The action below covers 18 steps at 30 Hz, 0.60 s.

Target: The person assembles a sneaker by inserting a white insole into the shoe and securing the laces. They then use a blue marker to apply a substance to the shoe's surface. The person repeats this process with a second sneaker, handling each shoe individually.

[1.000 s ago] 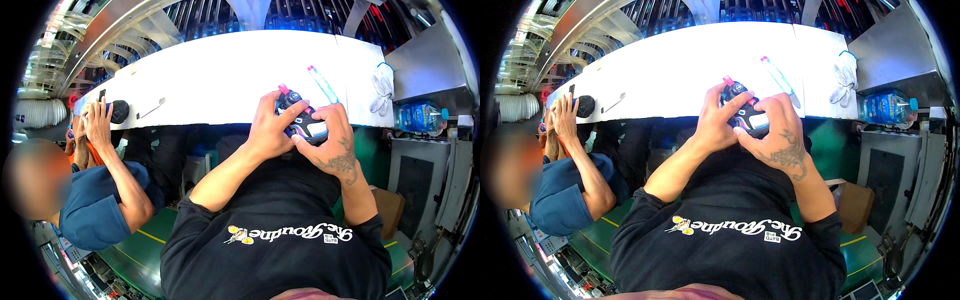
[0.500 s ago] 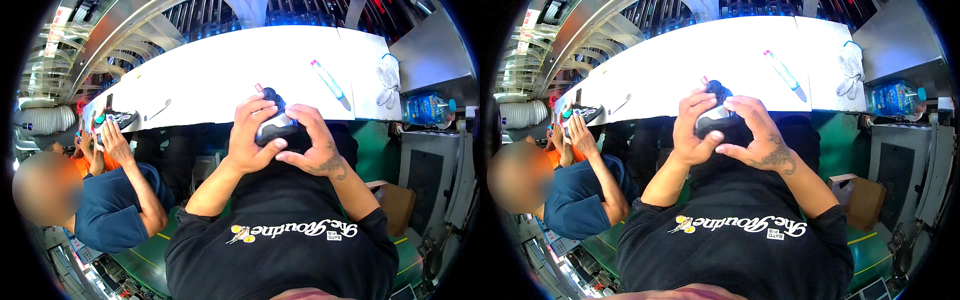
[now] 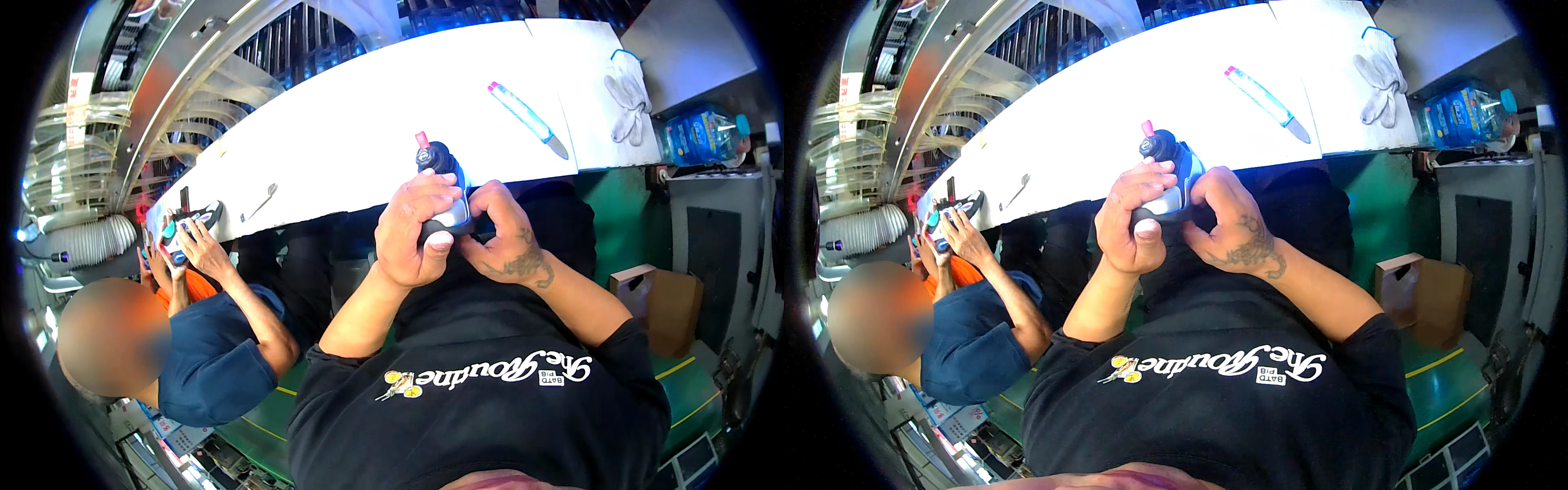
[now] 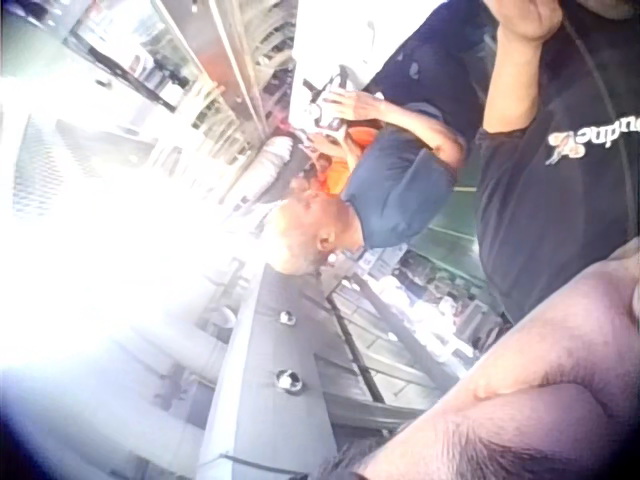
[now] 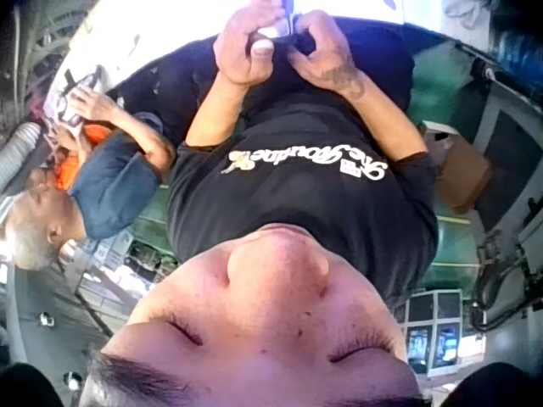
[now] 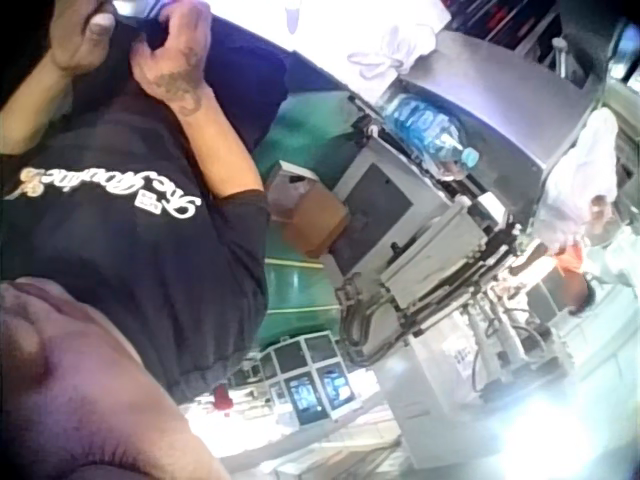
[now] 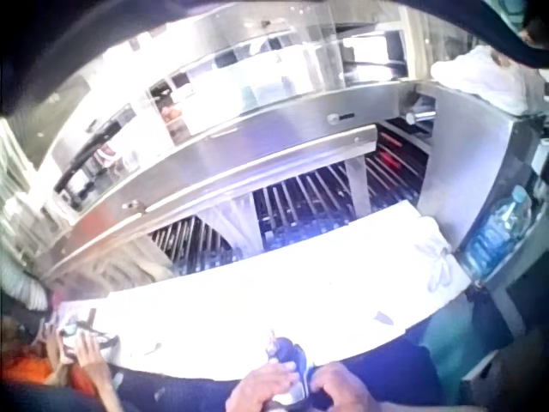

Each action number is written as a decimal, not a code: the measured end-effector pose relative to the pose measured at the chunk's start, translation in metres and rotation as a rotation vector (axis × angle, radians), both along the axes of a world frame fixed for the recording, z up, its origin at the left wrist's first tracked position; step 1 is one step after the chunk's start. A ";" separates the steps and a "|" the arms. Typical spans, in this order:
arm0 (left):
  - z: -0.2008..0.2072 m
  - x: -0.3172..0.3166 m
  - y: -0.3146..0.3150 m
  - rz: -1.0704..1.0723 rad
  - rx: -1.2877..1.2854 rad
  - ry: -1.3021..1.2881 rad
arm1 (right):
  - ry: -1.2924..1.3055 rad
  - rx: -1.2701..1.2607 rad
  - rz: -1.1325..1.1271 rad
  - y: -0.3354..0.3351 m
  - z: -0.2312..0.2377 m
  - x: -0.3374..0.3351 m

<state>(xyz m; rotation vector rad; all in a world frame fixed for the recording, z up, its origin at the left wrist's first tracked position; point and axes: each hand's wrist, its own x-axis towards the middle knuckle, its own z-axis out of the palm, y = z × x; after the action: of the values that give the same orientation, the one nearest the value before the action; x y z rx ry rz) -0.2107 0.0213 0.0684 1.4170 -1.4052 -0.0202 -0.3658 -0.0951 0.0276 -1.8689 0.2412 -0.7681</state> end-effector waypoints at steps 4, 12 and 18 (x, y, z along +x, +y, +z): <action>-0.002 -0.001 0.001 0.018 -0.008 -0.048 | -0.099 -0.136 0.059 -0.007 0.014 -0.001; -0.011 -0.005 0.009 -0.044 -0.038 -0.041 | -0.225 -0.241 0.038 -0.003 0.027 -0.003; -0.006 0.010 0.025 -0.177 0.063 0.029 | -0.256 -0.032 0.255 -0.028 0.011 0.004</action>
<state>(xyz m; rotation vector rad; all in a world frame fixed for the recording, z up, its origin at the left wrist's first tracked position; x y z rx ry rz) -0.2007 0.0458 0.0626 1.3342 -1.5138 -0.1996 -0.3619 -0.1231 0.0387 -1.7669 -0.1700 -0.8263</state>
